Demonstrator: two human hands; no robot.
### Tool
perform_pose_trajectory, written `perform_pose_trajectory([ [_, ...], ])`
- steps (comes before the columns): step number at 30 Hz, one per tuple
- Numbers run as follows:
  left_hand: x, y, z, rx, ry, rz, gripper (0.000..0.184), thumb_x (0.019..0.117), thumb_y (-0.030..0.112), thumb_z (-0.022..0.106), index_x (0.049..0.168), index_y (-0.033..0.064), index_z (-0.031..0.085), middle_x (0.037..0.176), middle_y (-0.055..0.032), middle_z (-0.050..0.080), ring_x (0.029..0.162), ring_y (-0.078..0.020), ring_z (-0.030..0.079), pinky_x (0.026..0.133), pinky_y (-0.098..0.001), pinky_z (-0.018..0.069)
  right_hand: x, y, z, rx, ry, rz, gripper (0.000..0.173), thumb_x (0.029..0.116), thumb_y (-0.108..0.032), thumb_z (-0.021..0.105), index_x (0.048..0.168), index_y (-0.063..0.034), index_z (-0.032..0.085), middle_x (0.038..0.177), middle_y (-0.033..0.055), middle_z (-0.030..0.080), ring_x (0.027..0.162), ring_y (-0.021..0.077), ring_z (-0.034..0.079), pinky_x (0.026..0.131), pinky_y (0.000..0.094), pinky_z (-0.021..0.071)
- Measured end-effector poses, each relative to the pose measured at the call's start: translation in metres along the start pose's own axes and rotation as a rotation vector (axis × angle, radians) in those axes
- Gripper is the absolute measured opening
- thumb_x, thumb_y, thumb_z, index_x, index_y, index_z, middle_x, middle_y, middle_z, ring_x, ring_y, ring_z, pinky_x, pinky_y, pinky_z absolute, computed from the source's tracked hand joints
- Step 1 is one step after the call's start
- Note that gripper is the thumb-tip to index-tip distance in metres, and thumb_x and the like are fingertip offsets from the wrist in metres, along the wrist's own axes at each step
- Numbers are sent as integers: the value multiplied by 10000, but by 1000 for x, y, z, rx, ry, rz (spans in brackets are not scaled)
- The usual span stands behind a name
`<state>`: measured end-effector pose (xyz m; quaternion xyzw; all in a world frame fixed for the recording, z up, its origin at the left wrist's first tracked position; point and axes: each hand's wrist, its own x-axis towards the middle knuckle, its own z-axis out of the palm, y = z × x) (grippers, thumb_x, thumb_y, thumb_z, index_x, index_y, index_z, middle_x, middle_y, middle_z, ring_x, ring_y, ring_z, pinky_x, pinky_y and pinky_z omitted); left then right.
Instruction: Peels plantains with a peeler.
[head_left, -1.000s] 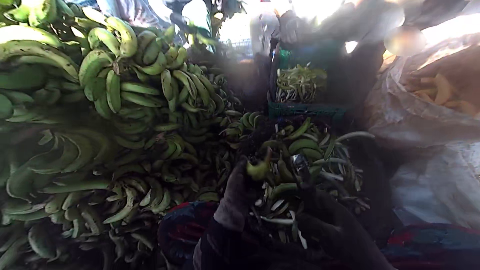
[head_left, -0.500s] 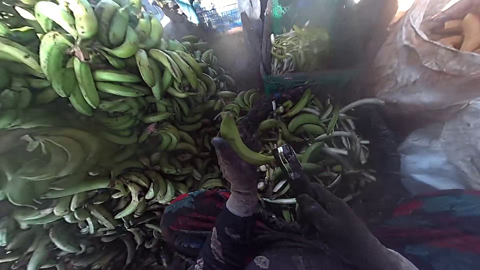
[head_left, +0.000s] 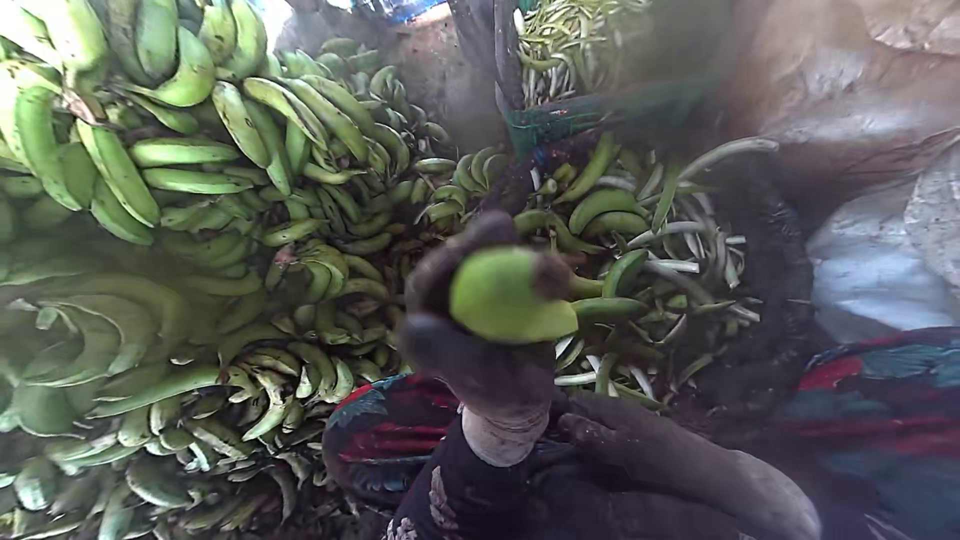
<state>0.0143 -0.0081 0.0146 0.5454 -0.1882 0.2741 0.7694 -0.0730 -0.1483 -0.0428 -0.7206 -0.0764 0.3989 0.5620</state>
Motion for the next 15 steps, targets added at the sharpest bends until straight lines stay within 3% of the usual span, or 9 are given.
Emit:
perform_pose_trajectory([
  [1, 10, 3, 4, -162, 33, -186, 464, 1029, 597, 384, 1056, 214, 644, 906, 73, 665, 797, -36, 644, 705, -223, 555, 1, 3, -4, -75, 28, -24, 336, 1074, -234, 457, 1311, -44, 601, 1053, 156, 675, 931, 257, 665, 843, 472, 540],
  [2, 19, 4, 3, -240, 53, -351, 540, 1007, 669, 342, 1032, 202, 613, 827, 55, 615, 723, -54, 610, 665, -247, 540, -2, 3, -13, -152, 159, -129, 386, 1055, -178, 471, 1402, -44, 577, 1062, 154, 693, 891, 251, 698, 787, 455, 584],
  [3, 23, 3, -2, -255, 71, -483, 553, 1009, 674, 327, 1094, 199, 597, 855, 32, 602, 723, -70, 600, 661, -257, 544, -5, 1, -23, -112, 324, -194, 395, 1062, -233, 459, 1407, -87, 581, 999, 71, 693, 778, 150, 678, 683, 364, 596],
  [5, 28, 0, -13, -73, 43, -650, 492, 1076, 541, 286, 1395, 229, 493, 1096, 18, 645, 848, -73, 650, 699, -253, 588, -16, -4, -53, -206, 576, -369, 402, 1071, -348, 470, 1430, -222, 600, 1125, -37, 717, 931, 34, 675, 821, 300, 597],
  [7, 34, -5, -13, 33, -19, -737, 438, 1107, 372, 267, 1466, 185, 434, 1186, 8, 638, 971, -74, 655, 792, -255, 582, -25, -15, -76, -459, 693, -487, 417, 1056, -396, 496, 1461, -342, 582, 1156, -9, 702, 1035, 114, 649, 898, 426, 533],
  [9, 34, -7, -6, 49, -46, -826, 417, 1116, 319, 280, 1459, 177, 471, 1129, -1, 653, 900, -69, 656, 737, -233, 574, -28, -24, -81, -638, 748, -518, 406, 1038, -418, 514, 1435, -407, 596, 1105, 11, 708, 1040, 181, 644, 897, 517, 482],
  [11, 17, -10, 0, 61, -86, -875, 407, 1104, 353, 299, 1430, 203, 490, 1061, 7, 662, 802, -56, 649, 652, -234, 571, -15, -23, -83, -743, 886, -523, 395, 1022, -388, 561, 1410, -366, 632, 1061, 84, 703, 976, 263, 646, 830, 551, 481],
  [14, -30, -13, 0, 406, -224, -687, 446, 1088, 237, 311, 1481, 67, 433, 1196, -92, 638, 1002, -102, 643, 861, -320, 561, 16, -13, -106, -935, 1121, -421, 443, 1023, -344, 587, 1462, -290, 579, 1103, 290, 653, 950, 514, 626, 750, 681, 453],
  [15, -48, -13, -4, 527, -300, -566, 474, 1032, 94, 406, 1491, -26, 408, 1272, -180, 623, 1110, -166, 640, 954, -371, 547, 19, -14, -117, -946, 1137, -351, 456, 1037, -345, 556, 1488, -275, 549, 1139, 316, 644, 979, 546, 625, 762, 708, 456],
])
